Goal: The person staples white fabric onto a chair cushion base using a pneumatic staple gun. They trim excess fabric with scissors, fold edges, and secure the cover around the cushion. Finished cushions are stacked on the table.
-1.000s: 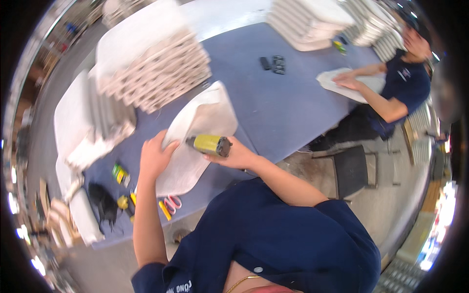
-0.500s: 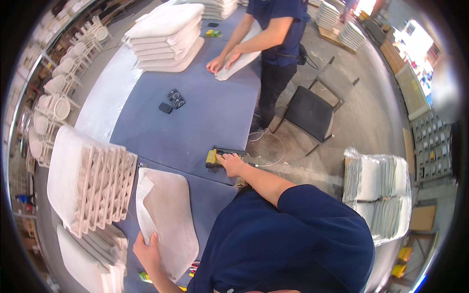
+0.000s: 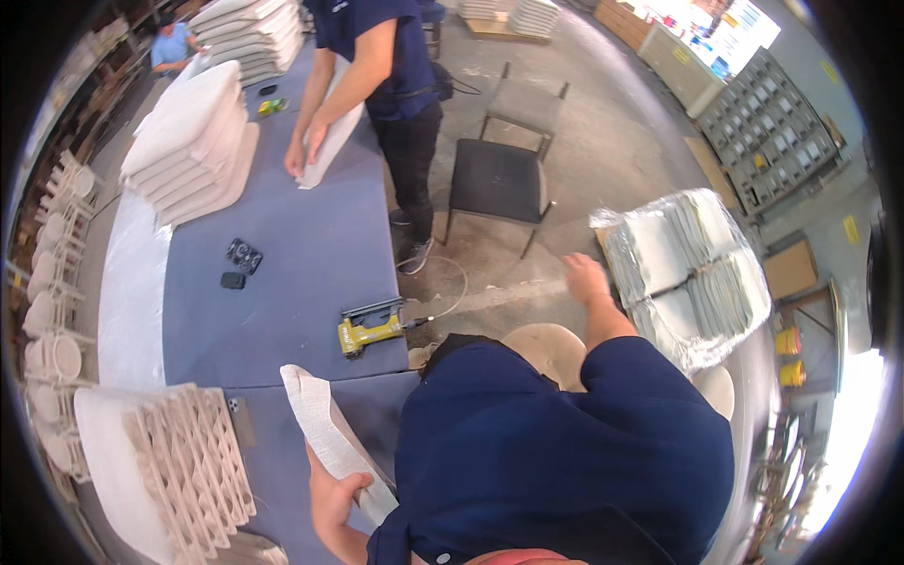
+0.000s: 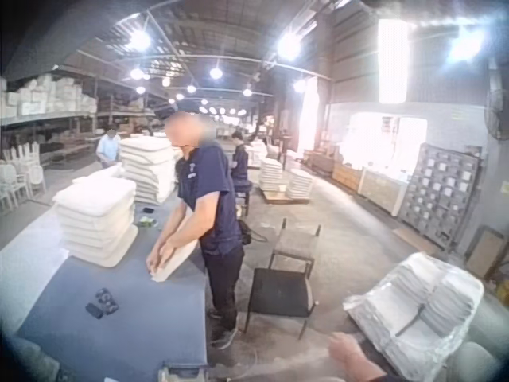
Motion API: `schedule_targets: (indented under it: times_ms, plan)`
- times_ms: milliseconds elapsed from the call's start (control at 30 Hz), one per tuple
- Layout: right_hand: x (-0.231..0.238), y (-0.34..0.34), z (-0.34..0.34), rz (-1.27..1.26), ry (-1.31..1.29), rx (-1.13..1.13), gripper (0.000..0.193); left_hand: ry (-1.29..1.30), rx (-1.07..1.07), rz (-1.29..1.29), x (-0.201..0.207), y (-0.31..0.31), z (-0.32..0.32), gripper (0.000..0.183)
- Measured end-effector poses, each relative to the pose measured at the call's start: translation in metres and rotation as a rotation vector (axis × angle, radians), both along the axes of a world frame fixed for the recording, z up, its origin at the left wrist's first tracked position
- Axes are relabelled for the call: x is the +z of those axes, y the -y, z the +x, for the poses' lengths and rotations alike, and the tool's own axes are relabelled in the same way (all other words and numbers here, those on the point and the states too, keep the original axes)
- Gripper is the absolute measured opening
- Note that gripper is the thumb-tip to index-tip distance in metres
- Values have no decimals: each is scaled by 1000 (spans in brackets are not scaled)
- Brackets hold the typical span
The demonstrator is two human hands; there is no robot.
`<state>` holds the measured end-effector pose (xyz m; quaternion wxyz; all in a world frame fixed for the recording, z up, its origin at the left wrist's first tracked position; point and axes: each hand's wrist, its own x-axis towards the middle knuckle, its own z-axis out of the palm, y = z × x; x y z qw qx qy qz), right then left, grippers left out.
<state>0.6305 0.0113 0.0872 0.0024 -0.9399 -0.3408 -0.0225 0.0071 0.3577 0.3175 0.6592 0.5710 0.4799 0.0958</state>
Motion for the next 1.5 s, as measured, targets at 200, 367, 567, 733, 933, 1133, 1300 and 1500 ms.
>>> schedule_targets:
  times_ms: [200, 367, 567, 733, 933, 1133, 1300, 1500]
  plan:
    - [35, 172, -74, 42, 112, -569, 54, 267, 206, -8, -3, 23, 15, 146]
    - [40, 155, -72, 94, 160, -611, 39, 378, 329, -9, 4, 34, 21, 154]
    - [35, 119, -63, 39, 164, -705, 35, 368, 398, 26, 23, 43, 29, 156]
    - [26, 169, -36, -27, 178, -888, 49, 390, 409, -60, 10, 41, 27, 154]
    - [45, 175, -50, -66, 61, -946, 47, 456, 454, -42, -7, 37, 19, 161]
    - [74, 167, -52, -27, 77, -1003, 50, 486, 416, -50, -26, 30, 0, 164]
    - [81, 161, -49, 55, 67, -1072, 47, 524, 395, -45, -22, 22, -12, 166]
    - [77, 181, -57, -153, 190, -929, 33, 466, 376, -36, -22, 15, -23, 167]
